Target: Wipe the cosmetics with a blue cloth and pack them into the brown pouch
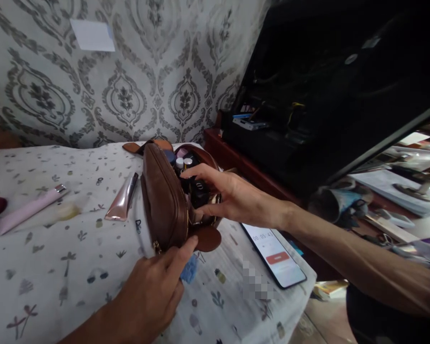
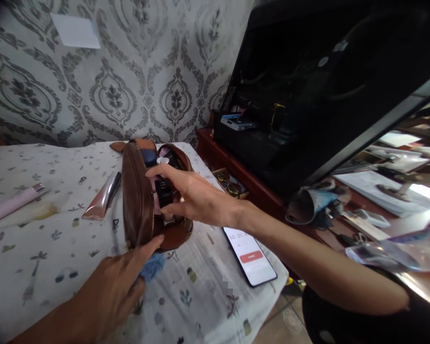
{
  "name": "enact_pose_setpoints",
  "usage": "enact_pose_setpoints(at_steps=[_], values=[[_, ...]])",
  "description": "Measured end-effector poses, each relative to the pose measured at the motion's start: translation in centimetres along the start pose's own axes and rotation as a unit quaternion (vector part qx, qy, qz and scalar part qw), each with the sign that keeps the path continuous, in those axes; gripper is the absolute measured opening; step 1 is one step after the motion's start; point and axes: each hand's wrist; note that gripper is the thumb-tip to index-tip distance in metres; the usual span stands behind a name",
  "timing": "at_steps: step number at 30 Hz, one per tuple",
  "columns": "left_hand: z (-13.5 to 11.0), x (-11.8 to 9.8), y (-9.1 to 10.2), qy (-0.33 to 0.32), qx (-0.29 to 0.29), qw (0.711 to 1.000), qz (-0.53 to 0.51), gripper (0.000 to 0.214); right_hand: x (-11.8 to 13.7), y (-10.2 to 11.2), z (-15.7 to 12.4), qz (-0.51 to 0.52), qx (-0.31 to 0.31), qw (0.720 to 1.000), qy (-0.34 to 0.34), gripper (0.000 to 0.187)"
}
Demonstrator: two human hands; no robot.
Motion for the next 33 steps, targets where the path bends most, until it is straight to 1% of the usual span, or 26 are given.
enact_pose_setpoints(at_steps=[2, 4, 5, 9, 13, 15, 18, 20, 23, 30, 33], values=[[0.0, 0.0, -0.1, -0.001, -0.008, 1.000, 0.008, 0.093, 0.1, 0.1, 0.3, -0.038, 0.059, 0.998, 0.001, 0.038], [0.1, 0.0, -0.1, -0.001, -0.017, 1.000, 0.012, 0.095, 0.1, 0.2, 0.4, -0.101, 0.123, 0.987, 0.000, 0.035], [0.1, -0.1, -0.1, -0.002, -0.020, 1.000, 0.014, 0.095, 0.1, 0.2, 0.5, -0.135, 0.144, 0.980, -0.002, 0.035], [0.3, -0.2, -0.4, -0.011, -0.025, 0.999, 0.028, 0.094, 0.1, 0.0, 0.7, -0.229, 0.184, 0.956, -0.029, 0.038], [0.2, -0.2, -0.6, -0.014, -0.029, 0.999, 0.041, 0.091, 0.5, -0.7, 0.8, -0.301, 0.196, 0.931, -0.064, 0.036], [0.1, -0.1, -0.6, -0.012, -0.025, 0.999, 0.040, 0.091, 0.7, -1.3, 0.7, -0.361, 0.203, 0.906, -0.088, 0.032], [0.0, -0.1, -0.5, -0.013, -0.027, 0.999, 0.035, 0.090, 0.9, -2.3, 0.5, -0.454, 0.216, 0.858, -0.109, 0.027], [0.0, 0.0, -0.5, -0.012, -0.027, 0.999, 0.032, 0.088, 0.8, -2.7, 0.4, -0.488, 0.214, 0.839, -0.104, 0.027], [0.1, 0.0, -0.5, -0.009, -0.023, 0.999, 0.030, 0.088, 0.7, -2.9, 0.4, -0.506, 0.204, 0.833, -0.092, 0.028], [-0.2, 0.1, -0.7, -0.011, -0.028, 0.999, 0.035, 0.089, 0.8, -3.6, 0.6, -0.525, 0.194, 0.822, -0.107, 0.027], [-0.2, 0.2, -0.8, -0.007, -0.027, 0.999, 0.034, 0.089, 0.7, -3.7, 0.6, -0.532, 0.186, 0.821, -0.092, 0.029]])
Point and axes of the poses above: each hand's wrist, its own z-axis towards the middle knuckle, its own y-axis out of the back of the hand, x = y × z, and after that the axes turned 9 degrees about z, right-handed
